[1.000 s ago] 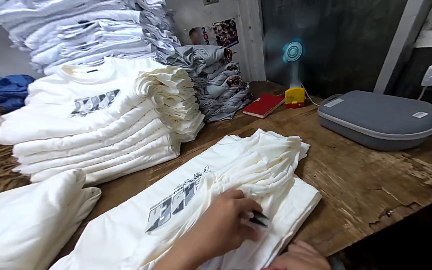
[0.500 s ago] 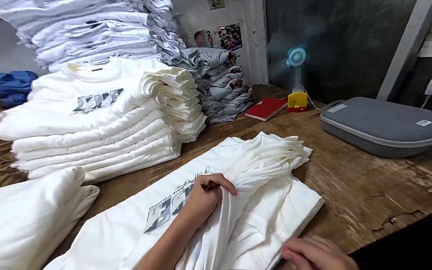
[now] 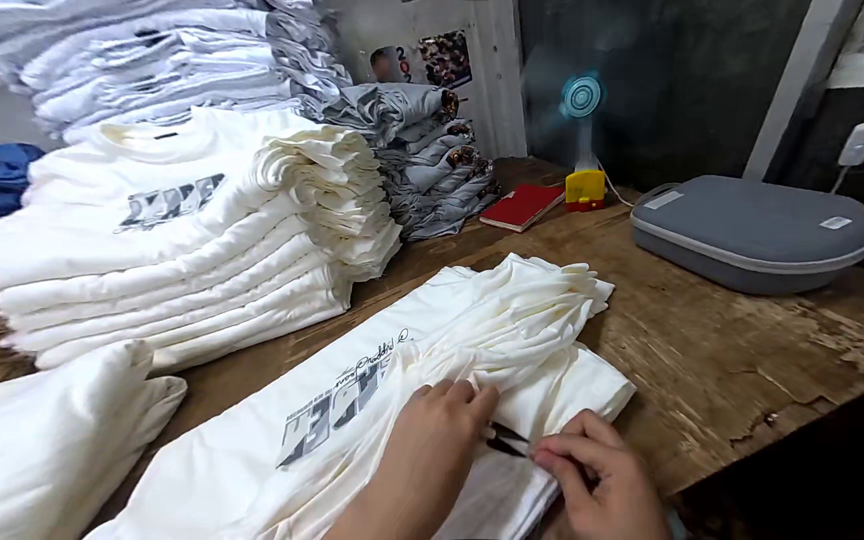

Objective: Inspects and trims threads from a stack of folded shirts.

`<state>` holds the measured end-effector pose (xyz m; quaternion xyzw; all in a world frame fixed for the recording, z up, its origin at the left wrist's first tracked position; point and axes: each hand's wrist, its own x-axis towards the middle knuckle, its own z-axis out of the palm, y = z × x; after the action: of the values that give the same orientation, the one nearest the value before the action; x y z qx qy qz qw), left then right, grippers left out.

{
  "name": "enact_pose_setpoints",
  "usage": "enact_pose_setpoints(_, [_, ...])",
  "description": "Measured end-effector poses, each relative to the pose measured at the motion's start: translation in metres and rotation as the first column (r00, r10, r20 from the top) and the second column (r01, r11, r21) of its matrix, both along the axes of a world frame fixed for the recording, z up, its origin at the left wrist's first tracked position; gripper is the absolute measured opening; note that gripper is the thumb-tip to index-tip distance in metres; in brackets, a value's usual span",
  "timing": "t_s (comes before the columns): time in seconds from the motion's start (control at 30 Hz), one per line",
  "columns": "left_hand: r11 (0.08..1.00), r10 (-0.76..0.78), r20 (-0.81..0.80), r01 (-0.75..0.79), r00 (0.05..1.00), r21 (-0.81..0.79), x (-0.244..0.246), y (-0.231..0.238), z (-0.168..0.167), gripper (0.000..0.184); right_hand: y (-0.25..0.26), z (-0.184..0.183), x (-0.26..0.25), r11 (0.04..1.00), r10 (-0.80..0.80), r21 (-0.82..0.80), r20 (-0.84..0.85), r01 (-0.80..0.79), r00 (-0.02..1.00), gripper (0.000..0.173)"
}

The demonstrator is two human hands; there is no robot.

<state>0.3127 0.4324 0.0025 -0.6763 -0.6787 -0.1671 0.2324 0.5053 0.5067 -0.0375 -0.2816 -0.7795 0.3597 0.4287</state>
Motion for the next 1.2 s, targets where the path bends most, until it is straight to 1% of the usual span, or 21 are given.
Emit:
enact_pose_setpoints(0.07, [0.996, -0.060, 0.099, 0.066, 0.993, -0.067, -0.003, -0.008, -0.004, 0.018, -0.001, -0.001, 0.007, 1.000, -0.009, 0.006, -0.011, 0.009, 1.000, 0.009])
enact_pose_setpoints(0.13, [0.986, -0.097, 0.252, 0.126, 0.963, -0.105, -0.006, -0.017, 0.004, 0.029, -0.004, -0.003, 0.009, 0.997, -0.058, 0.052, -0.012, 0.058, 0.998, 0.009])
enact_pose_setpoints(0.17, [0.985, -0.123, 0.278, 0.152, 0.953, -0.086, -0.006, -0.021, 0.007, 0.032, -0.006, -0.004, 0.009, 0.992, -0.096, 0.085, -0.015, 0.096, 0.995, 0.009])
enact_pose_setpoints(0.2, [0.985, -0.152, 0.255, 0.168, 0.955, -0.041, -0.004, -0.024, 0.010, 0.030, -0.008, -0.005, 0.010, 0.983, -0.133, 0.123, -0.021, 0.134, 0.991, 0.009])
enact_pose_setpoints(0.3, [0.974, -0.207, 0.038, 0.202, 0.978, 0.105, 0.013, -0.023, 0.007, 0.022, -0.011, -0.010, 0.009, 0.950, -0.201, 0.224, -0.087, 0.215, 0.976, 0.009])
enact_pose_setpoints(0.37, [0.967, -0.214, -0.109, 0.226, 0.971, 0.116, 0.022, -0.019, 0.002, 0.019, -0.013, -0.011, 0.005, 0.947, -0.194, 0.237, -0.122, 0.218, 0.973, 0.009])
enact_pose_setpoints(0.43, [0.969, -0.205, -0.141, 0.221, 0.968, 0.108, 0.022, -0.015, 0.001, 0.020, -0.013, -0.011, 0.005, 0.965, -0.142, 0.205, -0.124, 0.165, 0.982, 0.009])
enact_pose_setpoints(0.47, [0.975, -0.194, -0.105, 0.204, 0.975, 0.090, 0.019, -0.015, 0.002, 0.017, -0.011, -0.010, 0.008, 0.974, -0.110, 0.188, -0.101, 0.128, 0.989, 0.009])
enact_pose_setpoints(0.53, [0.984, -0.177, 0.023, 0.177, 0.984, -0.004, 0.008, -0.014, 0.007, 0.012, -0.009, -0.006, 0.018, 0.981, -0.069, 0.181, 0.021, 0.064, 0.997, 0.011])
enact_pose_setpoints(0.57, [0.981, -0.179, 0.101, 0.186, 0.979, -0.060, 0.004, -0.014, 0.007, 0.019, -0.009, -0.005, 0.021, 0.980, -0.070, 0.189, 0.086, 0.053, 0.994, 0.016])
enact_pose_setpoints(0.6, [0.973, -0.185, 0.181, 0.206, 0.966, -0.104, 0.000, -0.012, 0.006, 0.027, -0.010, -0.003, 0.021, 0.975, -0.103, 0.207, 0.116, 0.077, 0.988, 0.024])
enact_pose_setpoints(0.63, [0.968, -0.185, 0.250, 0.220, 0.950, -0.121, -0.003, -0.009, 0.003, 0.027, -0.012, -0.002, 0.018, 0.961, -0.169, 0.243, 0.123, 0.135, 0.978, 0.029])
enact_pose_setpoints(0.73, [0.943, -0.229, 0.439, 0.310, 0.869, -0.122, -0.013, 0.001, 0.007, 0.018, -0.020, 0.005, -0.005, 0.890, -0.348, 0.342, 0.081, 0.302, 0.934, 0.051])
enact_pose_setpoints(0.8, [0.890, -0.291, 0.567, 0.435, 0.770, -0.134, -0.025, 0.003, 0.014, 0.019, -0.024, 0.006, -0.023, 0.880, -0.359, 0.345, 0.037, 0.326, 0.932, 0.051])
enact_pose_setpoints(0.87, [0.857, -0.302, 0.661, 0.500, 0.687, -0.129, -0.034, 0.004, 0.014, 0.022, -0.024, 0.003, -0.040, 0.918, -0.263, 0.306, -0.005, 0.252, 0.965, 0.042])
enact_pose_setpoints(0.93, [0.879, -0.235, 0.728, 0.461, 0.644, -0.124, -0.038, 0.007, 0.014, 0.015, -0.021, 0.000, -0.048, 0.979, -0.074, 0.181, -0.093, 0.090, 0.993, 0.046])
enact_pose_setpoints(1.0, [0.921, -0.182, 0.773, 0.380, 0.608, -0.083, -0.035, 0.010, 0.011, 0.010, -0.017, -0.002, -0.047, 0.996, 0.084, 0.015, -0.222, -0.082, 0.971, 0.053])
enact_pose_setpoints(1.03, [0.942, -0.196, 0.759, 0.334, 0.621, -0.030, -0.032, 0.009, 0.011, 0.012, -0.014, 0.000, -0.045, 0.989, 0.123, -0.050, -0.265, -0.141, 0.956, 0.057])
enact_pose_setpoints(1.1, [0.962, -0.252, 0.645, 0.261, 0.721, 0.084, -0.024, 0.002, 0.009, 0.015, -0.010, 0.003, -0.040, 0.962, 0.162, -0.151, -0.359, -0.229, 0.919, 0.068])
enact_pose_setpoints(1.13, [0.968, -0.244, 0.569, 0.229, 0.786, 0.098, -0.019, -0.003, 0.011, 0.013, -0.010, 0.004, -0.038, 0.946, 0.169, -0.189, -0.410, -0.265, 0.896, 0.072])
enact_pose_setpoints(1.2, [0.989, -0.132, 0.477, 0.144, 0.869, 0.011, -0.007, -0.015, 0.015, 0.013, -0.010, 0.004, -0.036, 0.931, 0.163, -0.214, -0.479, -0.295, 0.862, 0.073])
